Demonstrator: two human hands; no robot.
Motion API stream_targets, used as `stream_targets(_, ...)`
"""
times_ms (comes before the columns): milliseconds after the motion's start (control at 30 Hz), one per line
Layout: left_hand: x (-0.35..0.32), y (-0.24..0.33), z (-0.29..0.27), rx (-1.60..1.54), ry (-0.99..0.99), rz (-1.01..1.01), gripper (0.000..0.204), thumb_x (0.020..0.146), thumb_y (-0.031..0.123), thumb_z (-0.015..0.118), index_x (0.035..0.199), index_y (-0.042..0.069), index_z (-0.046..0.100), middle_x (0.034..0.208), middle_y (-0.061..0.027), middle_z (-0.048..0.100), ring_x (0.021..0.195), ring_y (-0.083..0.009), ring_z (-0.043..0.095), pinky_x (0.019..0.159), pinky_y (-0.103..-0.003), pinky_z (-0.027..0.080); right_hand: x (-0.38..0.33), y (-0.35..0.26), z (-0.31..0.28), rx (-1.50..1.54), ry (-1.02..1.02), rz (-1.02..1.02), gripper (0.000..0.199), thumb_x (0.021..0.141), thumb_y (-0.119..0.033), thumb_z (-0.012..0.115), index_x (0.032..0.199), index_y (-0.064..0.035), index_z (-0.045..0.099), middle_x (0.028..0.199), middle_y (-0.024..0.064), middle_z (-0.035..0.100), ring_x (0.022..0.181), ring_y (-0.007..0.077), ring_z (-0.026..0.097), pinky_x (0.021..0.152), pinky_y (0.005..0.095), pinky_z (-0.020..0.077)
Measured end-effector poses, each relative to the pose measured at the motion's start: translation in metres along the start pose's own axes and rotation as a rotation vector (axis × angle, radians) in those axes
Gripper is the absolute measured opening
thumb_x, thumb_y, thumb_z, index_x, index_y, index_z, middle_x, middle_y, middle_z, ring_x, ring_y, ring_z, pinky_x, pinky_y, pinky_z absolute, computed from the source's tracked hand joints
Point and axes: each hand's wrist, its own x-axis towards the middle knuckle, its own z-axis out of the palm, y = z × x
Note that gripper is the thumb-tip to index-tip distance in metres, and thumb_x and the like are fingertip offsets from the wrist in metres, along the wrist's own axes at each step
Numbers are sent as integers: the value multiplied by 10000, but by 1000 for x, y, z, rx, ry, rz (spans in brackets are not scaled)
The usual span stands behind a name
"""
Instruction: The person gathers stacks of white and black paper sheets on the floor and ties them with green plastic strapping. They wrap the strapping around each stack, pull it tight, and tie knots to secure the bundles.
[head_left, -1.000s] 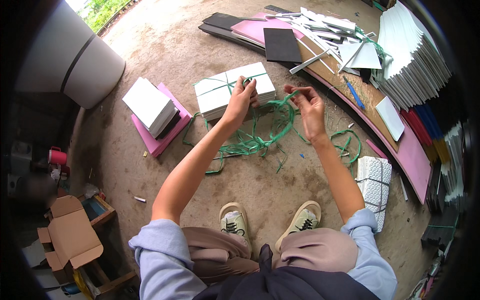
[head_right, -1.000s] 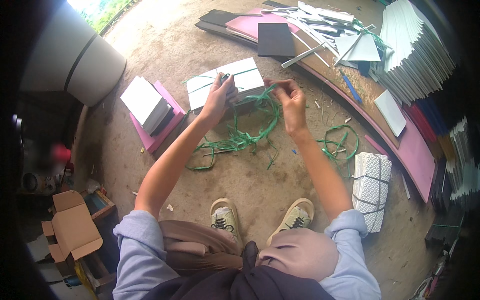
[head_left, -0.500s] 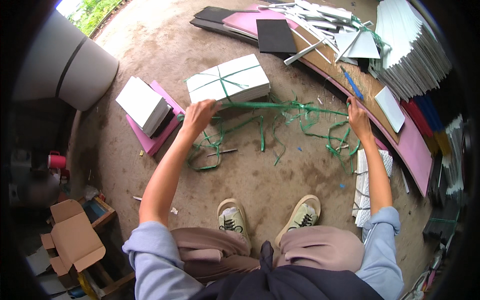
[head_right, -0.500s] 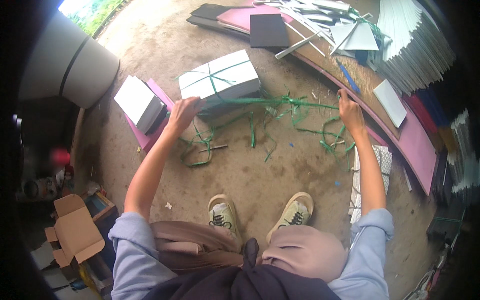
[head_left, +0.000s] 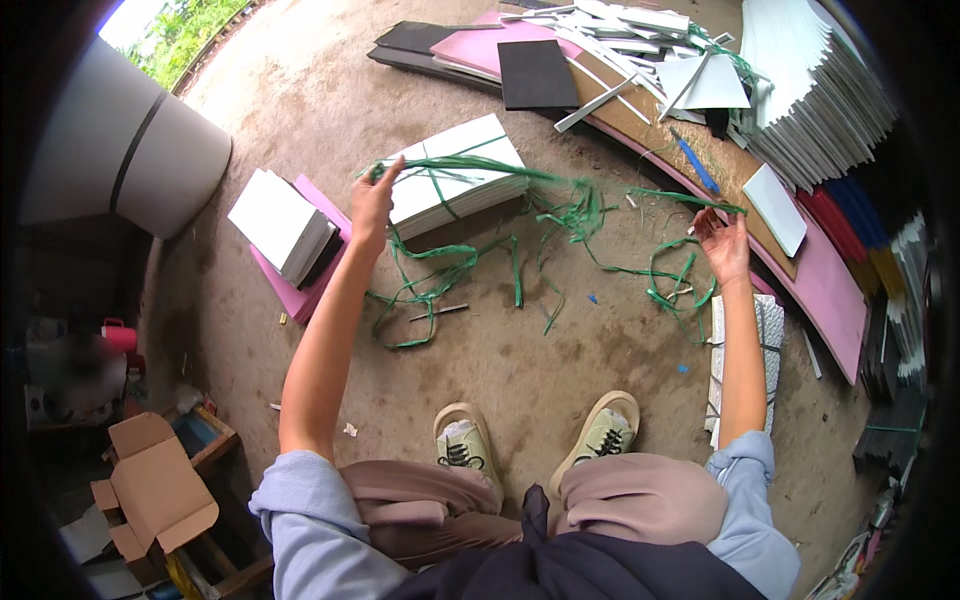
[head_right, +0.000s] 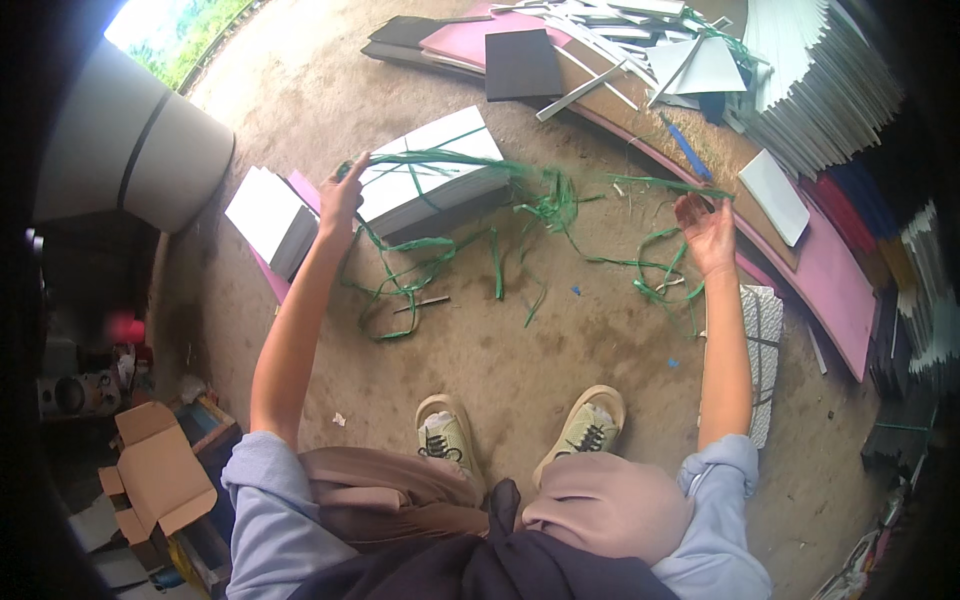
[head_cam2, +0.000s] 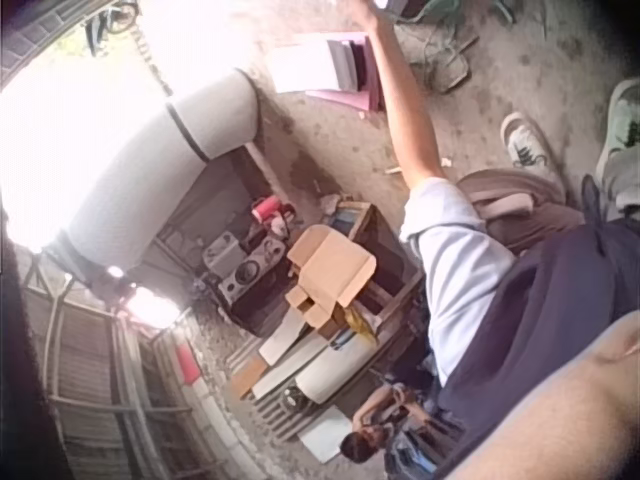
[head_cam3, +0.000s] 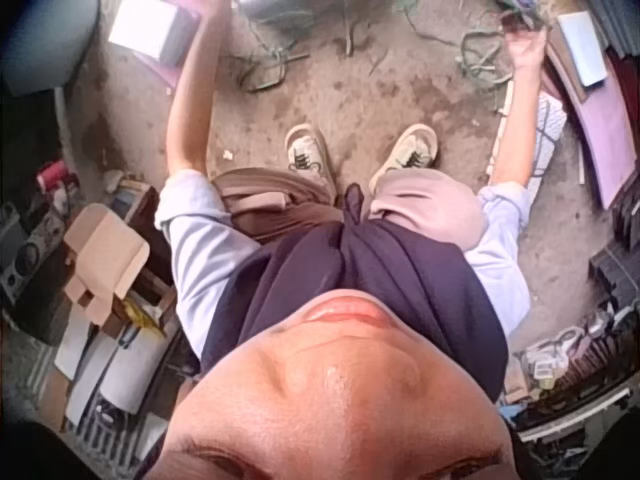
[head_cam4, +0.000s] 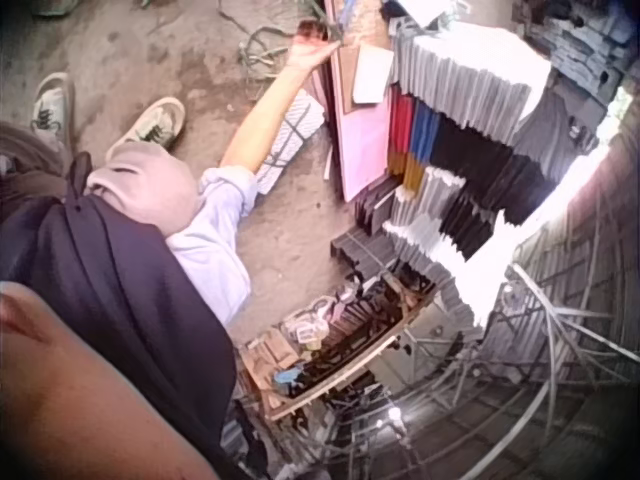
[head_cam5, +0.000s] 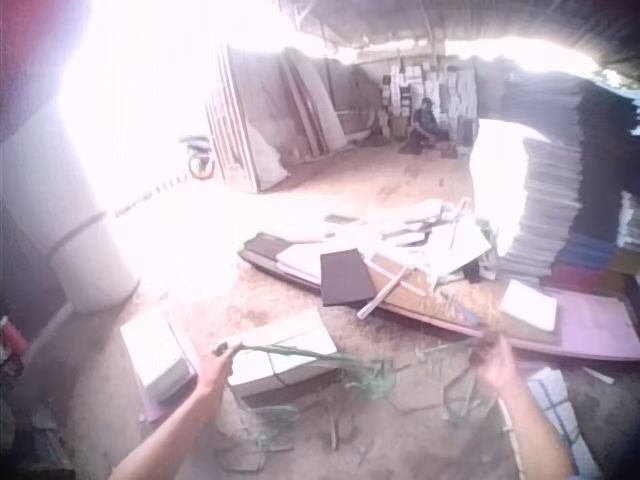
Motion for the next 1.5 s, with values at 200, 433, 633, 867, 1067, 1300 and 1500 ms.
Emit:
stream_targets(200, 19, 1, -35, -194, 300, -64, 265, 775, 268, 642, 639, 116, 473, 493, 70, 345, 399, -49, 303, 372, -235, 232, -7, -27, 82, 19, -224, 34, 619, 862, -522, 298, 1170, 0, 426, 956, 197, 534, 862, 302, 512, 814, 402, 438)
stream_targets(433, 46, -30, -97, -444, 760, -171, 240, 793, 210, 606, 670, 79, 448, 476, 27, 351, 366, -101, 323, 345, -277, 251, 16, -85, 24, 57, 159, -248, 355, 863, -287, 310, 563, -97, 321, 468, -9, 232, 440, 130, 286, 478, 260, 281)
stream_targets(633, 31, -43, -148, -453, 972, -263, 218, 784, 191, 596, 703, 23, 481, 557, -45, 467, 444, -152, 424, 403, -328, 359, 3, -93, -16, -203, 593, -497, 322, 835, -195, 330, 521, -134, 294, 439, -14, 269, 405, 117, 287, 445, 248, 282)
stream_targets(867, 12, -2, -133, -413, 358, -64, 146, 807, 195, 581, 733, 108, 490, 539, 30, 382, 455, -73, 370, 416, -235, 306, 11, 66, 32, -1889, -64, 665, 570, 747, -83, 579, 1265, -102, 342, 1241, 169, 368, 961, 284, 547, 764, 364, 491)
stream_targets(1067, -17, 60, -120, -638, -93, 77, 189, 807, 126, 578, 680, 102, 439, 581, 37, 317, 475, -59, 290, 411, -203, 212, 29, 203, 103, -2008, -757, -106, 839, 655, -323, 704, 1311, -41, 264, 1339, 185, 282, 1252, 306, 259, 1030, 396, 235)
stream_targets(1300, -42, 75, -187, -738, 241, 173, 229, 786, 13, 573, 668, 114, 406, 551, 56, 295, 453, -46, 268, 396, -199, 207, 25, 287, 129, -1770, -917, 280, 370, 816, -207, 537, 1133, -25, 476, 1003, 179, 571, 959, 260, 532, 821, 366, 394)
stream_targets(1500, -44, -13, -245, -420, 935, -24, 270, 733, -59, 590, 643, 112, 401, 593, 24, 436, 447, -73, 406, 395, -193, 291, 23, 256, 105, -1626, -774, -66, 210, 847, -97, 420, 945, 58, 524, 710, 212, 575, 609, 329, 554, 545, 357, 413)
